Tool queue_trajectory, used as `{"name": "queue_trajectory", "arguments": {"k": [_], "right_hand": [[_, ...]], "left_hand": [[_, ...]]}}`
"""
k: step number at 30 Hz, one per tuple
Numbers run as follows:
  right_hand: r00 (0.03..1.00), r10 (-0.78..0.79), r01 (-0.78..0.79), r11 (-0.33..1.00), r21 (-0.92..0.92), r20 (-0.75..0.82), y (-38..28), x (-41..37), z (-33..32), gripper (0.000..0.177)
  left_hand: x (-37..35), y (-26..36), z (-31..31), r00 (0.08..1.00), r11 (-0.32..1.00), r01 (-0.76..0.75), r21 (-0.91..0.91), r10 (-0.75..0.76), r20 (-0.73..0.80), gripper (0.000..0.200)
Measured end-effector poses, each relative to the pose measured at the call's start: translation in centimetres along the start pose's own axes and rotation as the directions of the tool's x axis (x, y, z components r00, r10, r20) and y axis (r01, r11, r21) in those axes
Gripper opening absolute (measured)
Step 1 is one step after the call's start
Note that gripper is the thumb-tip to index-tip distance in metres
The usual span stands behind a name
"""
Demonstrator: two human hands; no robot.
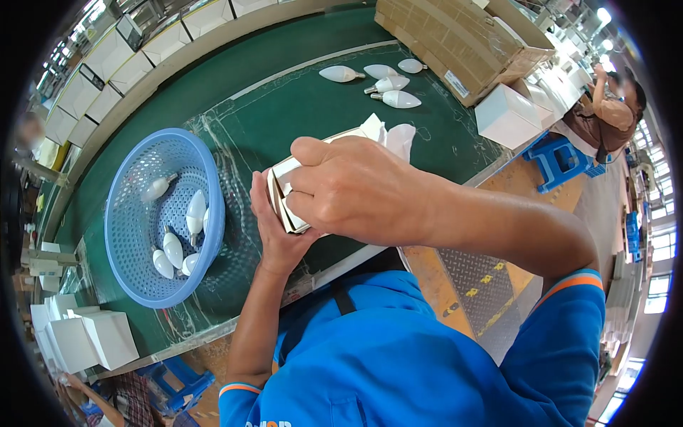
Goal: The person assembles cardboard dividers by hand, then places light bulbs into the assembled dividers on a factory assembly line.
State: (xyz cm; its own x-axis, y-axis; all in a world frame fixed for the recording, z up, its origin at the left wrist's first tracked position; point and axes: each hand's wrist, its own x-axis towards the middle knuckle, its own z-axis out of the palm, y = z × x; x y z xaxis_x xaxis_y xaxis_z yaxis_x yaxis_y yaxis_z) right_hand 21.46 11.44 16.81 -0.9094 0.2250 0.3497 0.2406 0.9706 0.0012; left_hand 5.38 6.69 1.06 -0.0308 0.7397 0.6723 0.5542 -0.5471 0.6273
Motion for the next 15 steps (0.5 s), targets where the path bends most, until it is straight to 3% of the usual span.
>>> {"name": "queue_trajectory", "arguments": {"k": [3,5,15], "right_hand": [[0.999,-0.008,0.007,0.999,0.032,0.032,0.2,0.1,1.3,0.019],[1.000,-0.008,0.009,1.000,-0.030,0.018,0.2,0.4,1.5,0.009],[0.989,-0.025,0.034,0.997,-0.064,0.143,-0.5,1.9,0.8,0.013]], "left_hand": [[0.0,0.1,0.0,1.000,1.000,0.027,-0.004,-0.027,-0.007,0.119],[0.0,0.2,0.0,0.999,0.999,0.034,-0.015,-0.034,-0.003,0.118],[-0.2,-0.4,0.3,1.000,1.000,0.009,-0.008,-0.009,-0.004,0.114]]}}
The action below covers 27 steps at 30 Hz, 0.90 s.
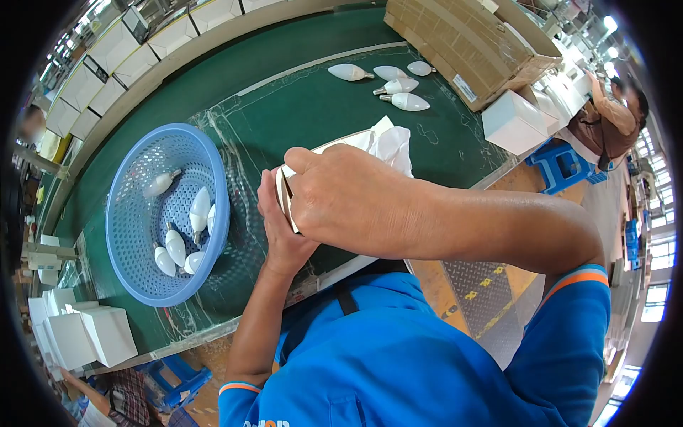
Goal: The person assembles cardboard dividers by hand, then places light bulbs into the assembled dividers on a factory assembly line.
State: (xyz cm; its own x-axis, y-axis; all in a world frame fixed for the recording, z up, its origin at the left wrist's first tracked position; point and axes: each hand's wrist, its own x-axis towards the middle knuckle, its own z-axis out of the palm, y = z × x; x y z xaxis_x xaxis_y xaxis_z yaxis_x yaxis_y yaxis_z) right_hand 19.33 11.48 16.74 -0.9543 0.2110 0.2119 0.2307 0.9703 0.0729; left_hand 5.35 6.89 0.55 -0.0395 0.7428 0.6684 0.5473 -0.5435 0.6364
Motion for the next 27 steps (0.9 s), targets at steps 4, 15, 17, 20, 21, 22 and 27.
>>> {"name": "queue_trajectory", "arguments": {"k": [4,15,17,20,21,22,27], "right_hand": [[0.999,0.012,-0.013,1.000,0.004,0.052,0.1,0.2,-0.1,0.015],[0.994,0.041,-0.042,0.999,0.010,0.104,-0.1,0.8,0.1,0.017],[0.990,0.041,-0.039,0.999,-0.011,0.131,-0.1,0.9,0.2,0.016],[0.987,0.049,-0.052,0.999,0.012,0.153,0.1,1.1,-0.4,0.016],[0.987,0.049,-0.051,0.999,0.011,0.152,0.1,1.1,-0.4,0.016],[0.989,0.044,-0.043,0.999,-0.006,0.144,0.0,1.1,-0.2,0.016],[0.991,0.039,-0.037,0.999,-0.016,0.124,0.0,1.1,0.1,0.015]], "left_hand": [[-0.1,-0.1,0.1,1.000,1.000,-0.012,-0.020,0.012,0.003,0.114],[0.0,-0.1,-0.2,0.998,0.999,-0.010,0.053,0.006,0.070,0.124],[0.0,-0.1,-0.3,0.996,0.997,-0.020,0.074,0.014,0.092,0.124],[0.2,0.5,-0.4,0.998,1.000,0.014,-0.025,-0.013,0.060,0.124],[0.2,0.4,-0.4,0.998,1.000,0.014,-0.024,-0.012,0.060,0.124],[0.2,0.1,-0.4,0.996,1.000,0.002,0.023,-0.004,0.087,0.124],[0.0,0.0,-0.2,0.995,0.997,0.000,0.075,-0.007,0.096,0.123]]}}
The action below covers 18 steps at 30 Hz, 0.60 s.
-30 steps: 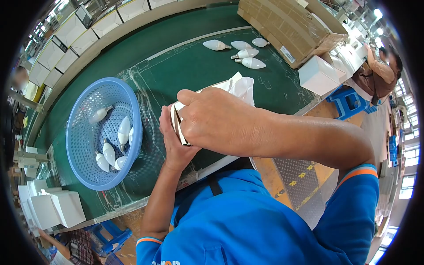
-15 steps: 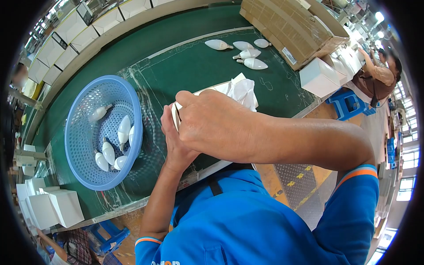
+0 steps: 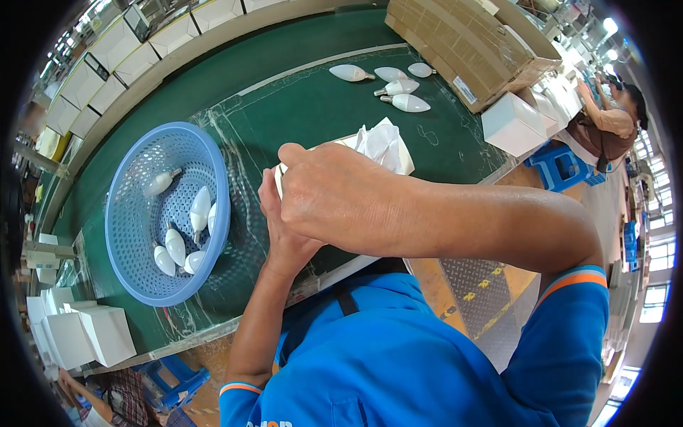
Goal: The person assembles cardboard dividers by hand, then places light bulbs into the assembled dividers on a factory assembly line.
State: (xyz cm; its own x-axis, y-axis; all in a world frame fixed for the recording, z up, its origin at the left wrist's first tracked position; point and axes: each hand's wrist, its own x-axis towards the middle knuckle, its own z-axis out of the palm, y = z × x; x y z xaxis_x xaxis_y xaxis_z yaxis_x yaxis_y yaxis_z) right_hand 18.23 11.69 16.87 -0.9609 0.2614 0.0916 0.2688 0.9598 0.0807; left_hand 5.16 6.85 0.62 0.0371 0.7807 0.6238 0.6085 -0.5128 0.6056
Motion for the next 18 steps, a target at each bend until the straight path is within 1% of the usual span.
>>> {"name": "queue_trajectory", "arguments": {"k": [3,5,9,11,12,14,15,16,17,18], "right_hand": [[1.000,-0.007,0.007,1.000,-0.011,-0.013,0.0,0.0,0.4,0.016],[0.998,-0.057,0.054,0.990,-0.128,-0.024,-0.1,-0.1,0.6,0.015],[0.997,-0.072,0.067,0.990,-0.127,-0.038,0.2,-0.5,0.4,0.013],[0.990,-0.082,0.099,0.983,0.153,-0.115,0.9,-0.7,0.6,0.009],[0.990,-0.081,0.098,0.984,0.149,-0.117,1.0,-0.9,0.4,0.009],[0.993,-0.106,0.109,0.992,0.066,-0.044,0.9,-1.0,-0.4,0.013],[0.993,-0.105,0.108,0.992,0.068,-0.045,1.0,-1.2,-1.0,0.013],[0.984,-0.023,0.044,0.992,0.117,-0.178,1.1,-1.4,-1.8,0.016],[0.951,0.063,-0.011,0.985,0.171,-0.303,1.2,-1.6,-2.3,0.020],[0.950,0.063,-0.011,0.986,0.169,-0.305,1.3,-2.0,-2.4,0.020]], "left_hand": [[-0.2,-0.3,0.2,1.000,1.000,0.007,-0.003,-0.008,-0.013,0.122],[-0.4,-0.8,0.4,1.000,0.998,-0.018,0.056,0.019,-0.024,0.122],[-0.4,-0.8,0.6,0.999,0.997,-0.026,0.067,0.029,-0.033,0.119],[-0.3,-0.6,0.6,0.994,0.995,-0.095,0.040,0.097,-0.043,0.118],[-0.2,-0.6,0.6,0.994,0.994,-0.099,0.040,0.101,-0.043,0.118],[-0.2,-0.6,0.5,0.994,0.993,-0.094,0.071,0.098,-0.045,0.118],[-0.2,-0.4,0.4,0.994,0.993,-0.094,0.072,0.098,-0.042,0.118],[-0.2,-0.2,0.2,0.995,0.997,-0.078,0.023,0.080,-0.052,0.119],[-0.1,0.0,0.2,0.996,0.998,-0.064,-0.026,0.063,-0.063,0.120],[-0.1,0.0,0.2,0.996,0.997,-0.067,-0.024,0.065,-0.063,0.120]]}}
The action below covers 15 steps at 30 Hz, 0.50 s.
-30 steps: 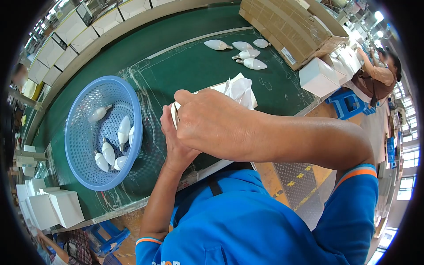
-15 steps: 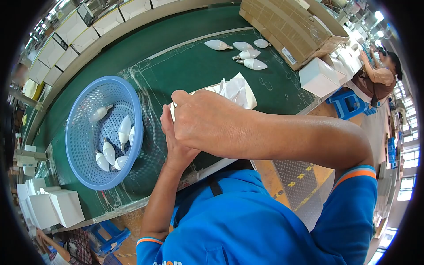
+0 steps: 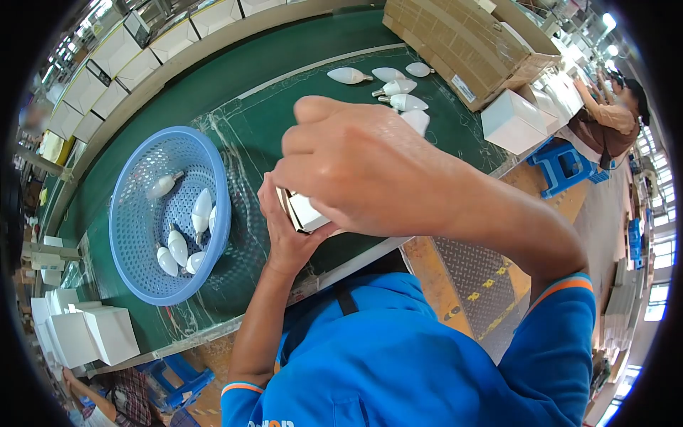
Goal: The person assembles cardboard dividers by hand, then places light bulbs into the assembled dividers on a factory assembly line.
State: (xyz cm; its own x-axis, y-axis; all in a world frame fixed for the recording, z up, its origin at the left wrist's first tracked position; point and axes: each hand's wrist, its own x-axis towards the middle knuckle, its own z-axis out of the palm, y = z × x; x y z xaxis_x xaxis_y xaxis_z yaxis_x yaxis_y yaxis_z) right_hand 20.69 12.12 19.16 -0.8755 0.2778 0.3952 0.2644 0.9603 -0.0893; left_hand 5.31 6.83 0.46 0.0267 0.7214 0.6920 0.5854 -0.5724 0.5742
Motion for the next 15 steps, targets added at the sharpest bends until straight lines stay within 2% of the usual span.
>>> {"name": "queue_trajectory", "arguments": {"k": [3,5,6,8,11,14,15], "right_hand": [[0.994,0.091,-0.093,0.995,0.038,0.053,-0.5,-1.2,-0.2,0.028],[0.980,0.127,-0.136,0.990,0.044,0.151,-0.8,-2.1,1.3,0.028],[0.981,0.126,-0.134,0.990,0.045,0.148,-0.6,-2.4,2.1,0.028],[0.997,0.061,-0.060,0.998,-0.033,0.036,-0.3,-2.9,3.6,0.031],[0.996,0.088,-0.089,0.995,0.053,0.022,0.1,-2.3,2.9,0.029],[0.994,0.085,-0.086,0.996,0.010,0.068,1.1,-1.7,2.3,0.025],[0.996,0.080,-0.082,0.996,0.033,0.041,1.5,-1.5,2.4,0.021]], "left_hand": [[-0.1,0.0,0.2,1.000,0.999,0.014,-0.050,-0.015,-0.015,0.120],[-0.1,0.1,0.2,0.999,0.999,0.036,-0.004,-0.036,-0.029,0.120],[-0.1,0.1,0.2,0.999,0.999,0.035,-0.001,-0.035,-0.029,0.120],[-0.1,0.1,0.2,0.999,1.000,-0.013,0.024,0.014,-0.037,0.120],[-0.2,0.1,0.2,0.999,1.000,0.016,-0.007,-0.017,-0.047,0.119],[-0.4,0.3,0.2,0.999,0.999,0.047,-0.013,-0.047,-0.027,0.120],[-0.3,0.4,0.1,0.999,0.999,0.041,-0.015,-0.042,-0.026,0.120]]}}
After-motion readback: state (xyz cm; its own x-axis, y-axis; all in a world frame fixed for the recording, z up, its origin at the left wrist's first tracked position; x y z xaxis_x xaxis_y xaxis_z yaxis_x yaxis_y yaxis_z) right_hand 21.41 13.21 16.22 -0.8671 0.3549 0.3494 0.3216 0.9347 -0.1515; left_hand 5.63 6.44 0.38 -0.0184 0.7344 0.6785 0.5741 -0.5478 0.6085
